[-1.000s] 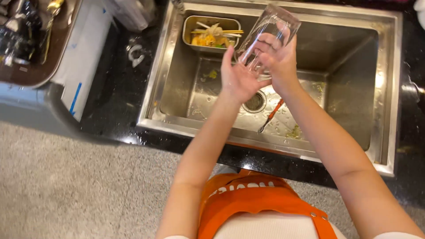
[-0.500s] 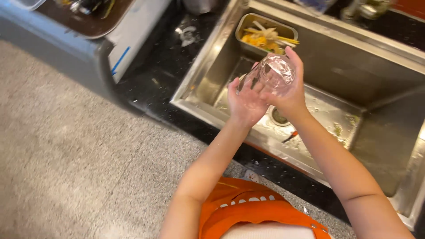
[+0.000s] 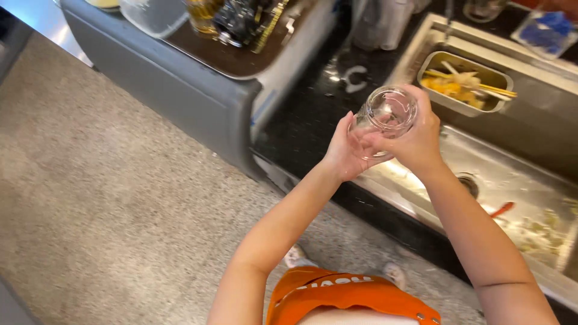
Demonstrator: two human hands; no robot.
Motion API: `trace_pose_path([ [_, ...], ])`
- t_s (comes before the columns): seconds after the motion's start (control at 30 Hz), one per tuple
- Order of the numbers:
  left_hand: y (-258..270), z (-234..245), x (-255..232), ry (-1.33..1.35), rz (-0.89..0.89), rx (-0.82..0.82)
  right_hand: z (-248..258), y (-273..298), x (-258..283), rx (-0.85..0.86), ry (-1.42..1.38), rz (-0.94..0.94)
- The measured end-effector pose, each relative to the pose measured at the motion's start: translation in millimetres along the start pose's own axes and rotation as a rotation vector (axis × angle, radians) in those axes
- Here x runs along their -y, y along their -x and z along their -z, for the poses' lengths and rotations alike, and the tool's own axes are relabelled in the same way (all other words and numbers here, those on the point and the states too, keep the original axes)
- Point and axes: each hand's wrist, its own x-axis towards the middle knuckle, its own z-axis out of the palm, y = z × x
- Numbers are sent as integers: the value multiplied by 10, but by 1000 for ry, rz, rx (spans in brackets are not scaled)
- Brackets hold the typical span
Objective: Washing a juicer component and a glass in a kitchen sink.
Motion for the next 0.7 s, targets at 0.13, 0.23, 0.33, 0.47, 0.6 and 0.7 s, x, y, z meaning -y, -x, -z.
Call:
trace_pose_path([
  [0.13, -46, 794, -736, -169, -88, 2, -754, -378, 35, -68, -10, 70],
  [0.23, 229, 694, -1314, -368, -116, -201, -1115, -696, 76, -129, 31, 100],
  [0.33, 640, 377, -1840, -802, -208, -118, -1335, -1145, 30, -165, 120, 160],
  [0.47, 635, 213, -2547, -1352, -253, -31, -1542, -1718, 148, -193, 145, 216],
  [0.6, 473, -98, -3358, -1617, -859, 111, -1692, -2435, 124, -233, 71, 260],
  [0.7, 335, -388, -3939, -1648, -1053, 33, -1859, -2971, -18, -276, 113, 251],
])
